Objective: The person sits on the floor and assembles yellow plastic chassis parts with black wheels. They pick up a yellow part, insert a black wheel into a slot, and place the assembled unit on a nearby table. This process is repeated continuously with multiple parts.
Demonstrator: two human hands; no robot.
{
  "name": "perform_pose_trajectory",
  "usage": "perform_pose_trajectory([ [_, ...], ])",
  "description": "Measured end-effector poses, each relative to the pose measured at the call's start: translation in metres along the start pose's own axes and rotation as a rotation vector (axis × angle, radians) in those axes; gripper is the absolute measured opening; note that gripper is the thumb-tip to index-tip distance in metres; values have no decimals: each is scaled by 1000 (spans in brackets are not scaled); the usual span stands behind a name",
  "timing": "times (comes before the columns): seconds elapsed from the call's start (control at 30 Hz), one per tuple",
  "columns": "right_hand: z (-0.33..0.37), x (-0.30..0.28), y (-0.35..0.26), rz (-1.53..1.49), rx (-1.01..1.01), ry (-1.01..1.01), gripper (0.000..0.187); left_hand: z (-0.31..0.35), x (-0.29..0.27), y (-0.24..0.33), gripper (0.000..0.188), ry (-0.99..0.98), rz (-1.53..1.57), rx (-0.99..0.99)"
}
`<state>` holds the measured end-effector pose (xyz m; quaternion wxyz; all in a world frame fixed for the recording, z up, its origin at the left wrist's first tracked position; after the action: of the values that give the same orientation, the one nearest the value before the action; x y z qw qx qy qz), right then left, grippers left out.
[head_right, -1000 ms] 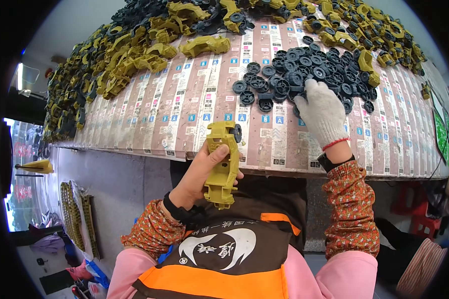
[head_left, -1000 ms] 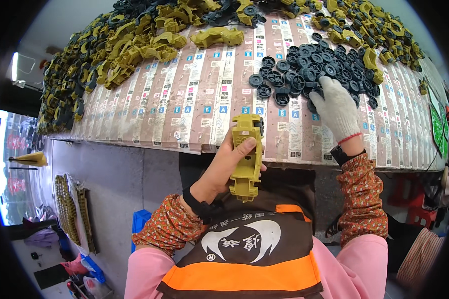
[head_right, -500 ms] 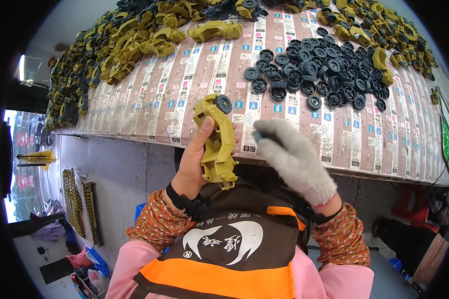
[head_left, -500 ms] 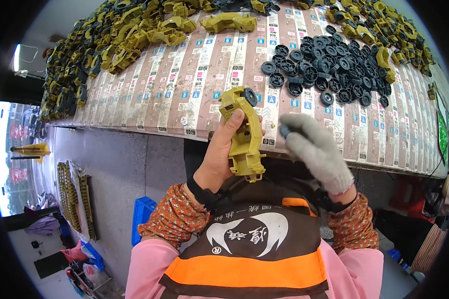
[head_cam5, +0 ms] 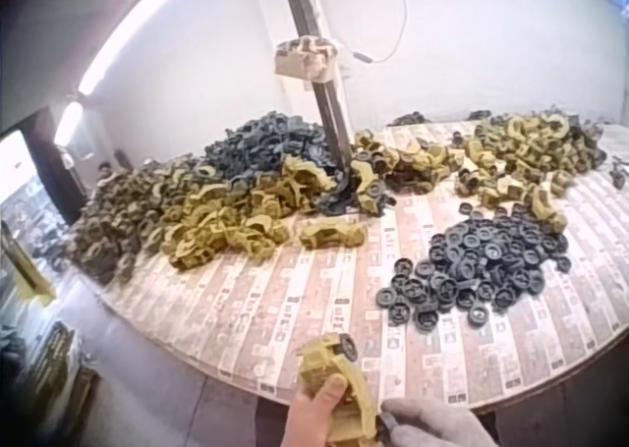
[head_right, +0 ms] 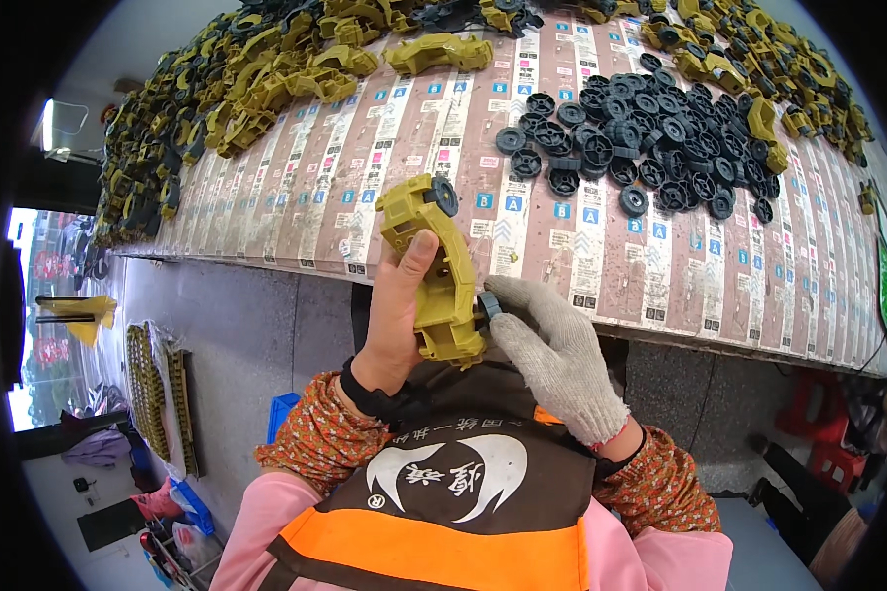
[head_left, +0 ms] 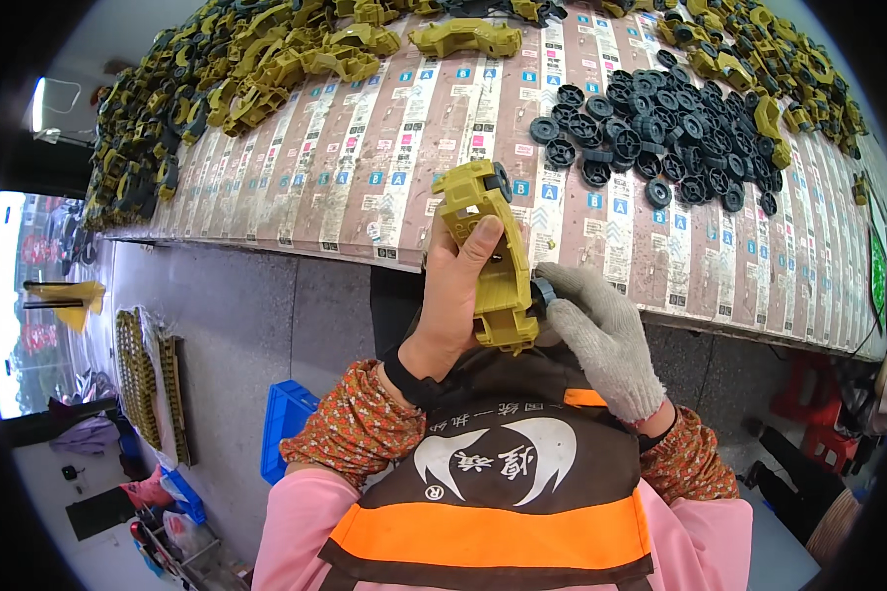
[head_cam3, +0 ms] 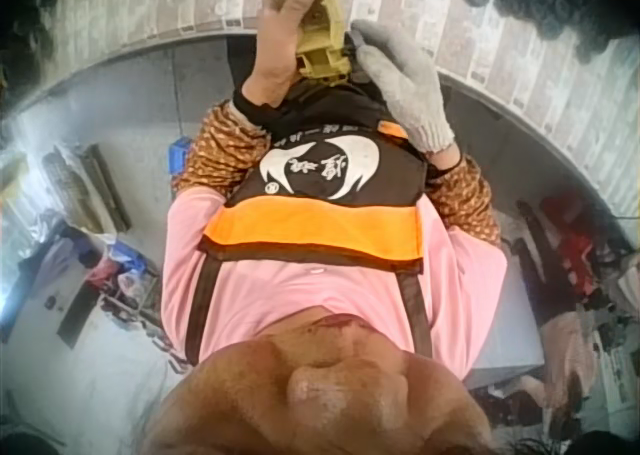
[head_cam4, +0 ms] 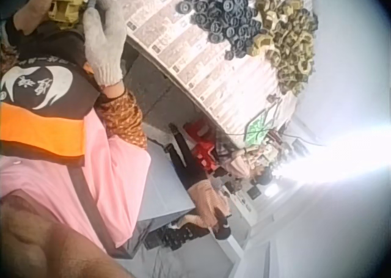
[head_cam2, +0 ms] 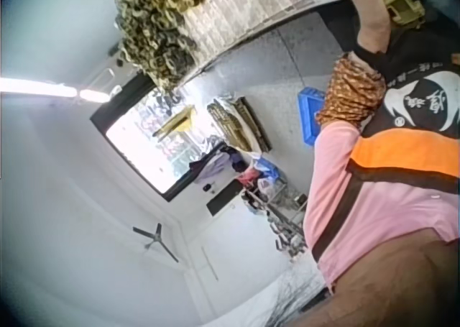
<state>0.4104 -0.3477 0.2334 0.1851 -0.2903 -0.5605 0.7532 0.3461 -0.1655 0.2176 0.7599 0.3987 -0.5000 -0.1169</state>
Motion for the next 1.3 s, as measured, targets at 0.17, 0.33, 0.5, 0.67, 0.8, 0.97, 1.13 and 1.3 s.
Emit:
perform_pose_trajectory([
  [0.17,12,11,0,250,-230,118,49,1,3,-1,43,-17,13,70],
  [0.33,16,16,-6,252,-263,96,55,8,8,-9,54,-112,-41,229],
  [0.5,12,13,-6,414,-316,111,55,9,6,-19,56,-143,-35,257],
  [0.67,-23,-24,-17,509,-261,83,28,-5,0,-10,38,-39,53,-126],
  [0.8,-78,-74,0,985,-187,489,27,-7,-12,3,40,23,204,-328],
  [0.97,-119,-74,3,1106,1,433,38,-1,-34,20,52,-51,221,-420],
  [1.13,-128,-67,4,1107,29,418,22,3,-47,30,52,-54,198,-422],
  [1.3,-108,-70,4,947,-146,459,24,12,-48,32,56,-111,122,-563],
])
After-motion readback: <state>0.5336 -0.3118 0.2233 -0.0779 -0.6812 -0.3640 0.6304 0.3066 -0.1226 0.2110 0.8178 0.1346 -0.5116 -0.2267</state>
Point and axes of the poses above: each hand's wrist, its own z-axis away from the middle knuckle, its own x-axis out of the palm, y = z × x, the point moved 1 cm from there along -z, towards the middle knuckle, and after that the axes turned 11 degrees about z, right-handed, at the moved point
